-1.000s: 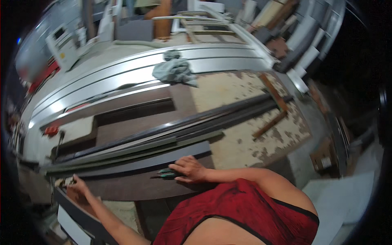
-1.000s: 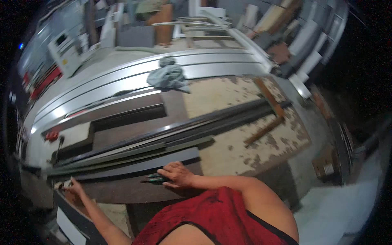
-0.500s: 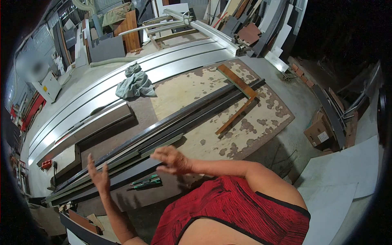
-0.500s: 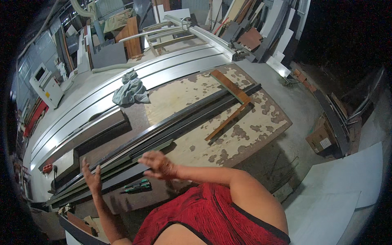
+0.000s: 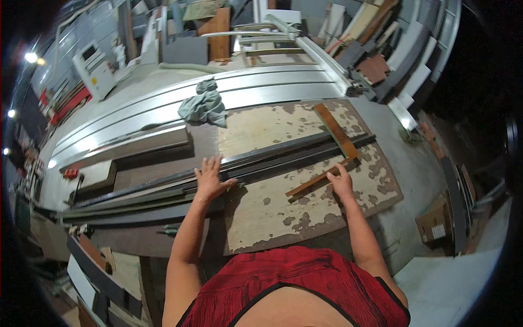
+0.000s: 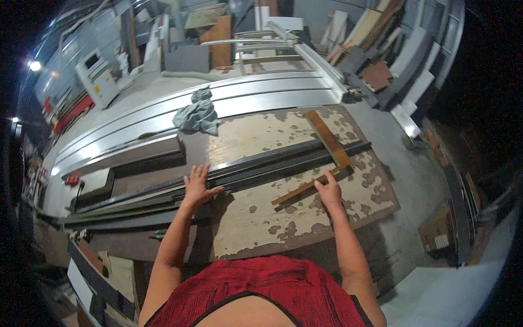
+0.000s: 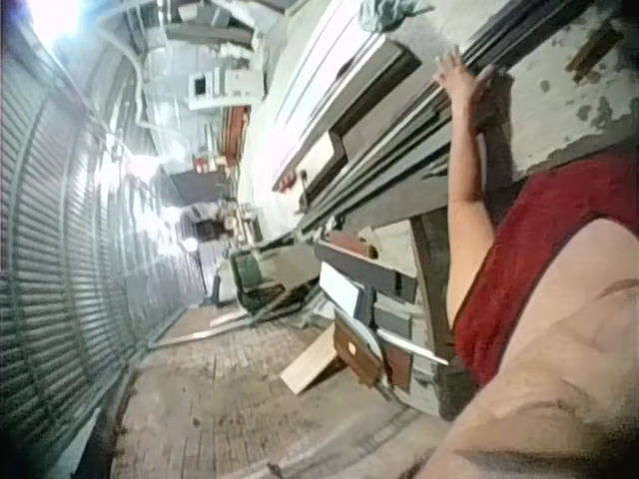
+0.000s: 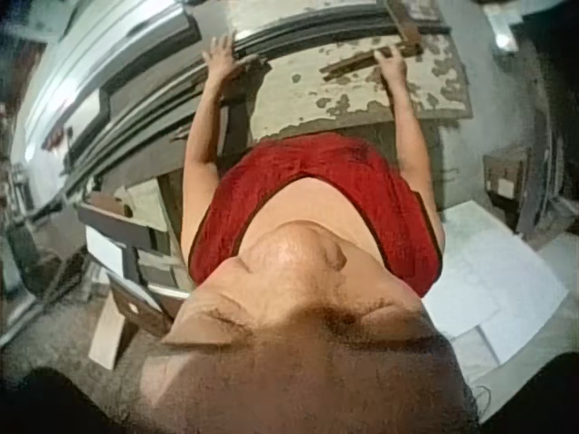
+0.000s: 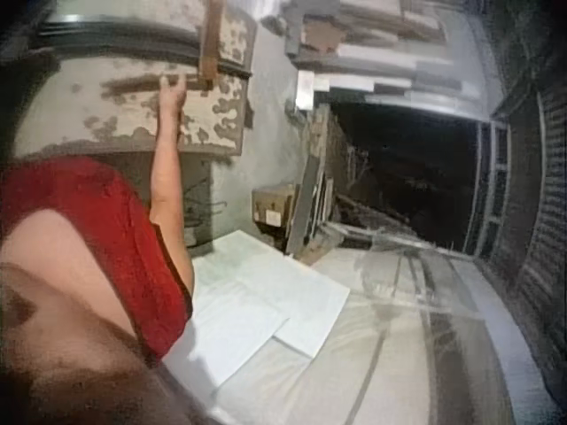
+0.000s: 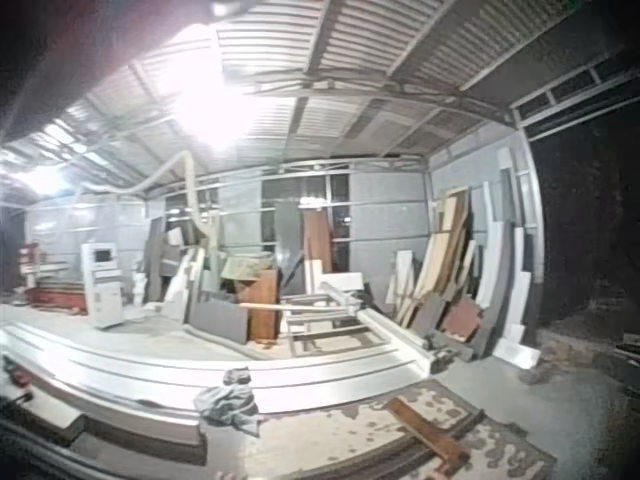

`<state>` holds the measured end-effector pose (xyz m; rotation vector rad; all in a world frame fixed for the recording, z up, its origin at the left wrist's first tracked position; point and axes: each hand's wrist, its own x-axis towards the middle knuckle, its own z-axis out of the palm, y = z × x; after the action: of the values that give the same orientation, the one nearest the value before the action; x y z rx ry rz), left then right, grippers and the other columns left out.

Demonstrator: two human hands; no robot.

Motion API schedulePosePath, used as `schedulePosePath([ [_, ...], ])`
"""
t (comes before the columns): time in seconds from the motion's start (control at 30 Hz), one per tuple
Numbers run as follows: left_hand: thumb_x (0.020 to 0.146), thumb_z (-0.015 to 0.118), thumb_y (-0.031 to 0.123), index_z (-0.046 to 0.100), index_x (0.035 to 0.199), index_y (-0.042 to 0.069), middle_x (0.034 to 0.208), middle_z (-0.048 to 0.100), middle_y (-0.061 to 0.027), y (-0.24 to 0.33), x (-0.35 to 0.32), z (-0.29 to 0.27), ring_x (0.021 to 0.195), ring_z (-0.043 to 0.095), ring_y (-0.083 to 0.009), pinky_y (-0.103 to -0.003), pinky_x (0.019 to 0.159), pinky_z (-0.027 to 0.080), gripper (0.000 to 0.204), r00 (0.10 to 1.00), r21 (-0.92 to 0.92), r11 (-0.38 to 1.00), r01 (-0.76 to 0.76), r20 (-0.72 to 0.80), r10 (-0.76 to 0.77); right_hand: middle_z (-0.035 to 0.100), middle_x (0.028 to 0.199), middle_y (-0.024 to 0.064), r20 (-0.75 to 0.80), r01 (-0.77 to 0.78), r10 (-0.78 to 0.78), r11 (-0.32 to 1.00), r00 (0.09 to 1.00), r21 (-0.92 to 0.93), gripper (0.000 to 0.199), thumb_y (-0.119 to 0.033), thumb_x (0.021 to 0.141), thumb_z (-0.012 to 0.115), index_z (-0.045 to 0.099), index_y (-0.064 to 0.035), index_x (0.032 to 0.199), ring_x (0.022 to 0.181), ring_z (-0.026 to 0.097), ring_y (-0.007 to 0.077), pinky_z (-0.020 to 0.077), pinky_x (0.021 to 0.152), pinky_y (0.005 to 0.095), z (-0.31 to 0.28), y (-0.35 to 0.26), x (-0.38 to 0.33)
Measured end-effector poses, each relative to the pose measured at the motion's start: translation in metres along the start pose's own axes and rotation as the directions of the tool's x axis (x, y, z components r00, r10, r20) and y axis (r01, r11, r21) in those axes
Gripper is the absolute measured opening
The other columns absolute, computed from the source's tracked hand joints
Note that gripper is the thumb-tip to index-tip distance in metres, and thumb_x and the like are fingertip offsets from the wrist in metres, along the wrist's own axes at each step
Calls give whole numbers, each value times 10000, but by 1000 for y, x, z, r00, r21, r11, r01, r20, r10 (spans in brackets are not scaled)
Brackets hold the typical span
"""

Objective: The person positions wooden pieces on a workbench using a square ruler and cuts a wooden piece using a utility knife.

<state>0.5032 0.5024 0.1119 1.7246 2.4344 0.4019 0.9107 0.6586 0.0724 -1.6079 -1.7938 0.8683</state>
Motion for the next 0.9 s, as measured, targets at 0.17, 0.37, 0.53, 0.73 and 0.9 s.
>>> schedulePosePath([
  [0.17, 731, 593, 710, 301, 1481, 172, 1522, 277, -151, -2, 2, 17, 1437, 146, -358, -616, 1118, 13, 969, 999, 40, 999, 29, -15, -29, 558, 1258, 152, 49, 114, -113, 993, 992, -9, 524, -227, 908, 629, 453, -106, 1387, 941, 618, 238, 549, 618, 365, 11, 33, 28],
  [0.37, 734, 543, 749, 323, 1470, 168, 1513, 294, -159, 0, 4, 20, 1431, 176, -354, -620, 1118, 24, 964, 998, 51, 998, 30, -62, -27, 611, 1014, 128, -30, 94, -96, 993, 995, -66, 297, -237, 879, 651, 587, -32, 1083, 803, 595, 247, 488, 657, 380, 19, 40, 45],
  [0.53, 738, 530, 751, 336, 1462, 171, 1516, 289, -158, -4, -1, 21, 1432, 175, -355, -620, 1119, 30, 947, 993, 39, 997, 72, -92, -68, 576, 790, 55, -128, 161, -155, 986, 980, 44, 201, -217, 870, 679, 580, -41, 881, 673, 538, 161, 470, 547, 323, 26, 40, 43],
  [0.73, 758, 508, 745, 291, 1483, 178, 1514, 284, -162, -4, -3, 19, 1433, 166, -356, -611, 1124, 24, 946, 997, 46, 997, 55, -53, -53, 605, 836, 53, -248, 227, -203, 971, 947, 73, 139, -120, 826, 684, 606, -23, 888, 734, 559, 163, 467, 701, 326, 22, 30, 30],
  [0.9, 763, 492, 745, 284, 1484, 179, 1515, 286, -154, -3, -3, 21, 1433, 161, -364, -613, 1124, 13, 940, 997, 33, 999, 38, -65, -35, 620, 962, 93, -473, 154, 49, 912, 880, 380, 458, -56, 832, 625, 499, -55, 1272, 669, 581, 204, 474, 596, 344, 20, 80, 53],
])
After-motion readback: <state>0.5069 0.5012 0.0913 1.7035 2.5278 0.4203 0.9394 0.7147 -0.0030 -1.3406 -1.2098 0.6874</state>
